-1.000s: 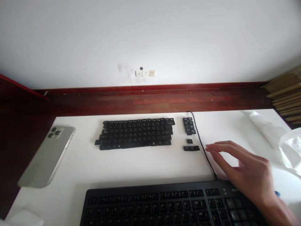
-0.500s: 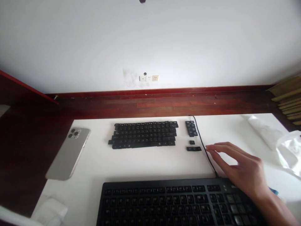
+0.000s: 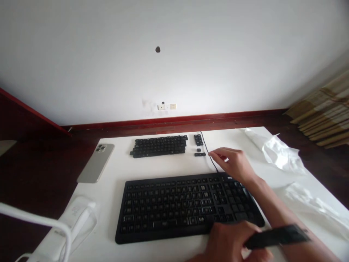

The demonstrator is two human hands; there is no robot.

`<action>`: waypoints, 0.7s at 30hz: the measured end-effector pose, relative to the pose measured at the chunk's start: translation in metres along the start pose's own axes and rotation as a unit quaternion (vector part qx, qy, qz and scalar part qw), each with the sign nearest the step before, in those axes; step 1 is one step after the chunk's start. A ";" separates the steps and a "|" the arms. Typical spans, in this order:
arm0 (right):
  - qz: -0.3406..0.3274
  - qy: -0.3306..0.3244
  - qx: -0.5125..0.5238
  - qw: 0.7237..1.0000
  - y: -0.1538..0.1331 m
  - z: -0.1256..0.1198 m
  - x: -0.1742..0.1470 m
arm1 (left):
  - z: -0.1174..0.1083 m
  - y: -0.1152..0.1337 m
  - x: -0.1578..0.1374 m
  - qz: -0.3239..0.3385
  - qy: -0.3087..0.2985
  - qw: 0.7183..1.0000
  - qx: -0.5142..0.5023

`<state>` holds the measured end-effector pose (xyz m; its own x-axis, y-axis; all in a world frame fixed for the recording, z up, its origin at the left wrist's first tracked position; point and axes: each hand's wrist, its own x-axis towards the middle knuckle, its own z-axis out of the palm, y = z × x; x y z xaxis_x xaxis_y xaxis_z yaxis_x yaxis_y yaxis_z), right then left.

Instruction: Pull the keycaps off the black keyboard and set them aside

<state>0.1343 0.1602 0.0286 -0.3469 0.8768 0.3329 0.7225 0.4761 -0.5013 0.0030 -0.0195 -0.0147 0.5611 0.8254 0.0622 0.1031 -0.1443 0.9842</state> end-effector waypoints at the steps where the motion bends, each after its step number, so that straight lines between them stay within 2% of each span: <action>1: -0.001 -0.002 0.003 1.000 -0.001 0.002 0.000 | -0.001 0.000 0.002 0.018 0.035 0.999 -0.012; 3: 0.000 -0.012 0.013 1.000 -0.002 0.008 -0.001 | -0.003 0.002 0.005 0.069 0.079 0.993 -0.054; 4: 0.002 -0.018 0.019 1.000 -0.001 0.012 0.000 | -0.005 0.005 0.006 0.072 0.089 0.991 -0.072; 7: 0.005 -0.028 0.037 0.999 0.002 0.018 0.001 | -0.010 0.014 0.005 0.053 0.107 0.989 -0.093; 11: 0.004 -0.007 0.041 0.999 0.006 0.014 0.005 | -0.012 0.023 0.004 0.055 0.128 0.986 -0.090; 17: -0.008 0.028 0.029 0.999 0.010 0.005 0.008 | -0.011 0.023 0.006 0.042 0.147 0.984 -0.093; 21: -0.008 0.010 0.066 0.998 0.011 0.004 0.008 | -0.012 0.022 0.009 0.036 0.172 0.977 -0.117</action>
<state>0.1374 0.1729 0.0226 -0.3448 0.8680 0.3574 0.6309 0.4962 -0.5965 0.0000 -0.0084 0.0092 0.2461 0.9583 0.1454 -0.1398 -0.1134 0.9837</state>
